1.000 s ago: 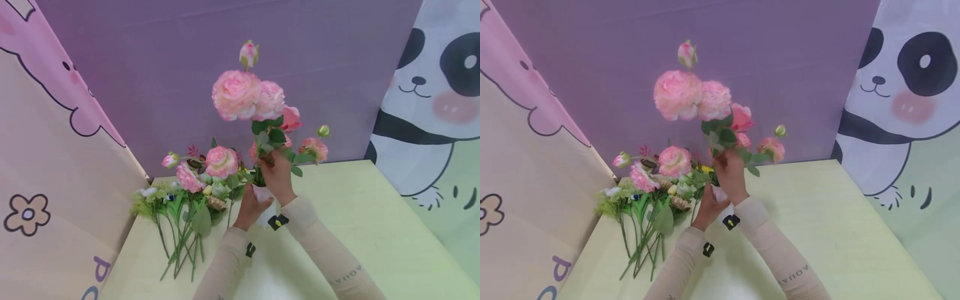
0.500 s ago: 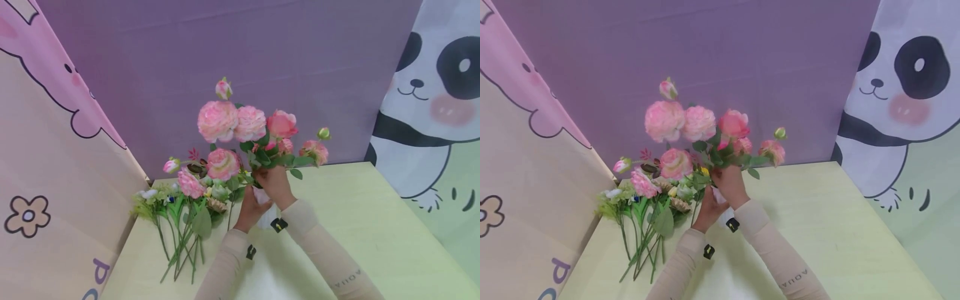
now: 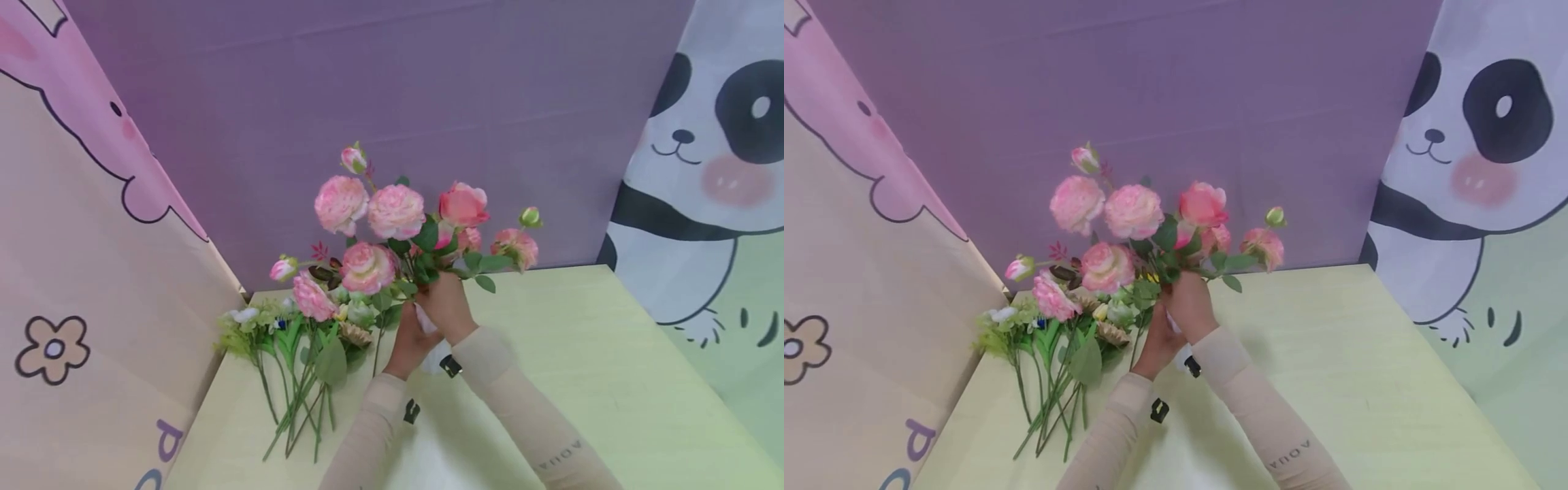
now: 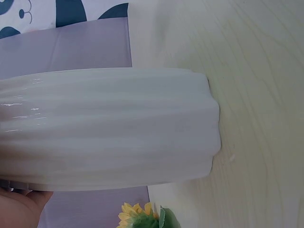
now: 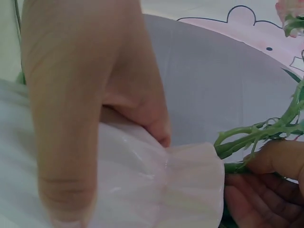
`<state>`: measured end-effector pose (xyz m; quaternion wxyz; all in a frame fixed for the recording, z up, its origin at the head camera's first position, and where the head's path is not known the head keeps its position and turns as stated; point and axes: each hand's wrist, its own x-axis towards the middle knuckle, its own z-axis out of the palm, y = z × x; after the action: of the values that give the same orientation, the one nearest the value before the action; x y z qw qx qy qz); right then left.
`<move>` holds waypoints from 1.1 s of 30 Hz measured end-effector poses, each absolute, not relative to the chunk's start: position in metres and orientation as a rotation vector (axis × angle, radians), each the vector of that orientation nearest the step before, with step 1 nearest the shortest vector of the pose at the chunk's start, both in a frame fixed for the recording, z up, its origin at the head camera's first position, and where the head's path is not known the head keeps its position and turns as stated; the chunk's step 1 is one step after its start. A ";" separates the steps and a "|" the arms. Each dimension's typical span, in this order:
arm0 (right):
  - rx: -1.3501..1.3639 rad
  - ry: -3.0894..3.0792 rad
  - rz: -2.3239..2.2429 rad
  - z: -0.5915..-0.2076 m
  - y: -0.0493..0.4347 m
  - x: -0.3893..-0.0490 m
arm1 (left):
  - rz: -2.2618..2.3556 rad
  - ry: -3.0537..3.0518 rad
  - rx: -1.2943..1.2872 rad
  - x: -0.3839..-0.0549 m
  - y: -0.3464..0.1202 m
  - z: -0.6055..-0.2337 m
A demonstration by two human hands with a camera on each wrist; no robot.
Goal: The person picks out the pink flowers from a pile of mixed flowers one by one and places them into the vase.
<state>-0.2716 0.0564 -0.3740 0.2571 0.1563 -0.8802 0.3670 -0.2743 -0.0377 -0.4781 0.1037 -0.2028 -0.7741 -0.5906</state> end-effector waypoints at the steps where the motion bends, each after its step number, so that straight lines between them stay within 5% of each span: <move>1: 0.411 -2.397 0.981 -0.374 0.056 -0.272 | -1.730 -2.285 -0.599 -0.274 -0.037 -0.478; 33: 0.190 -2.594 0.675 -0.365 0.035 -0.282 | -1.765 -2.272 -0.597 -0.285 -0.040 -0.497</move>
<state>-0.2819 0.0353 -0.3649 0.2256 0.0687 -0.9405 0.2447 -0.2850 -0.0395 -0.4968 0.1012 -0.2022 -0.7692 -0.5976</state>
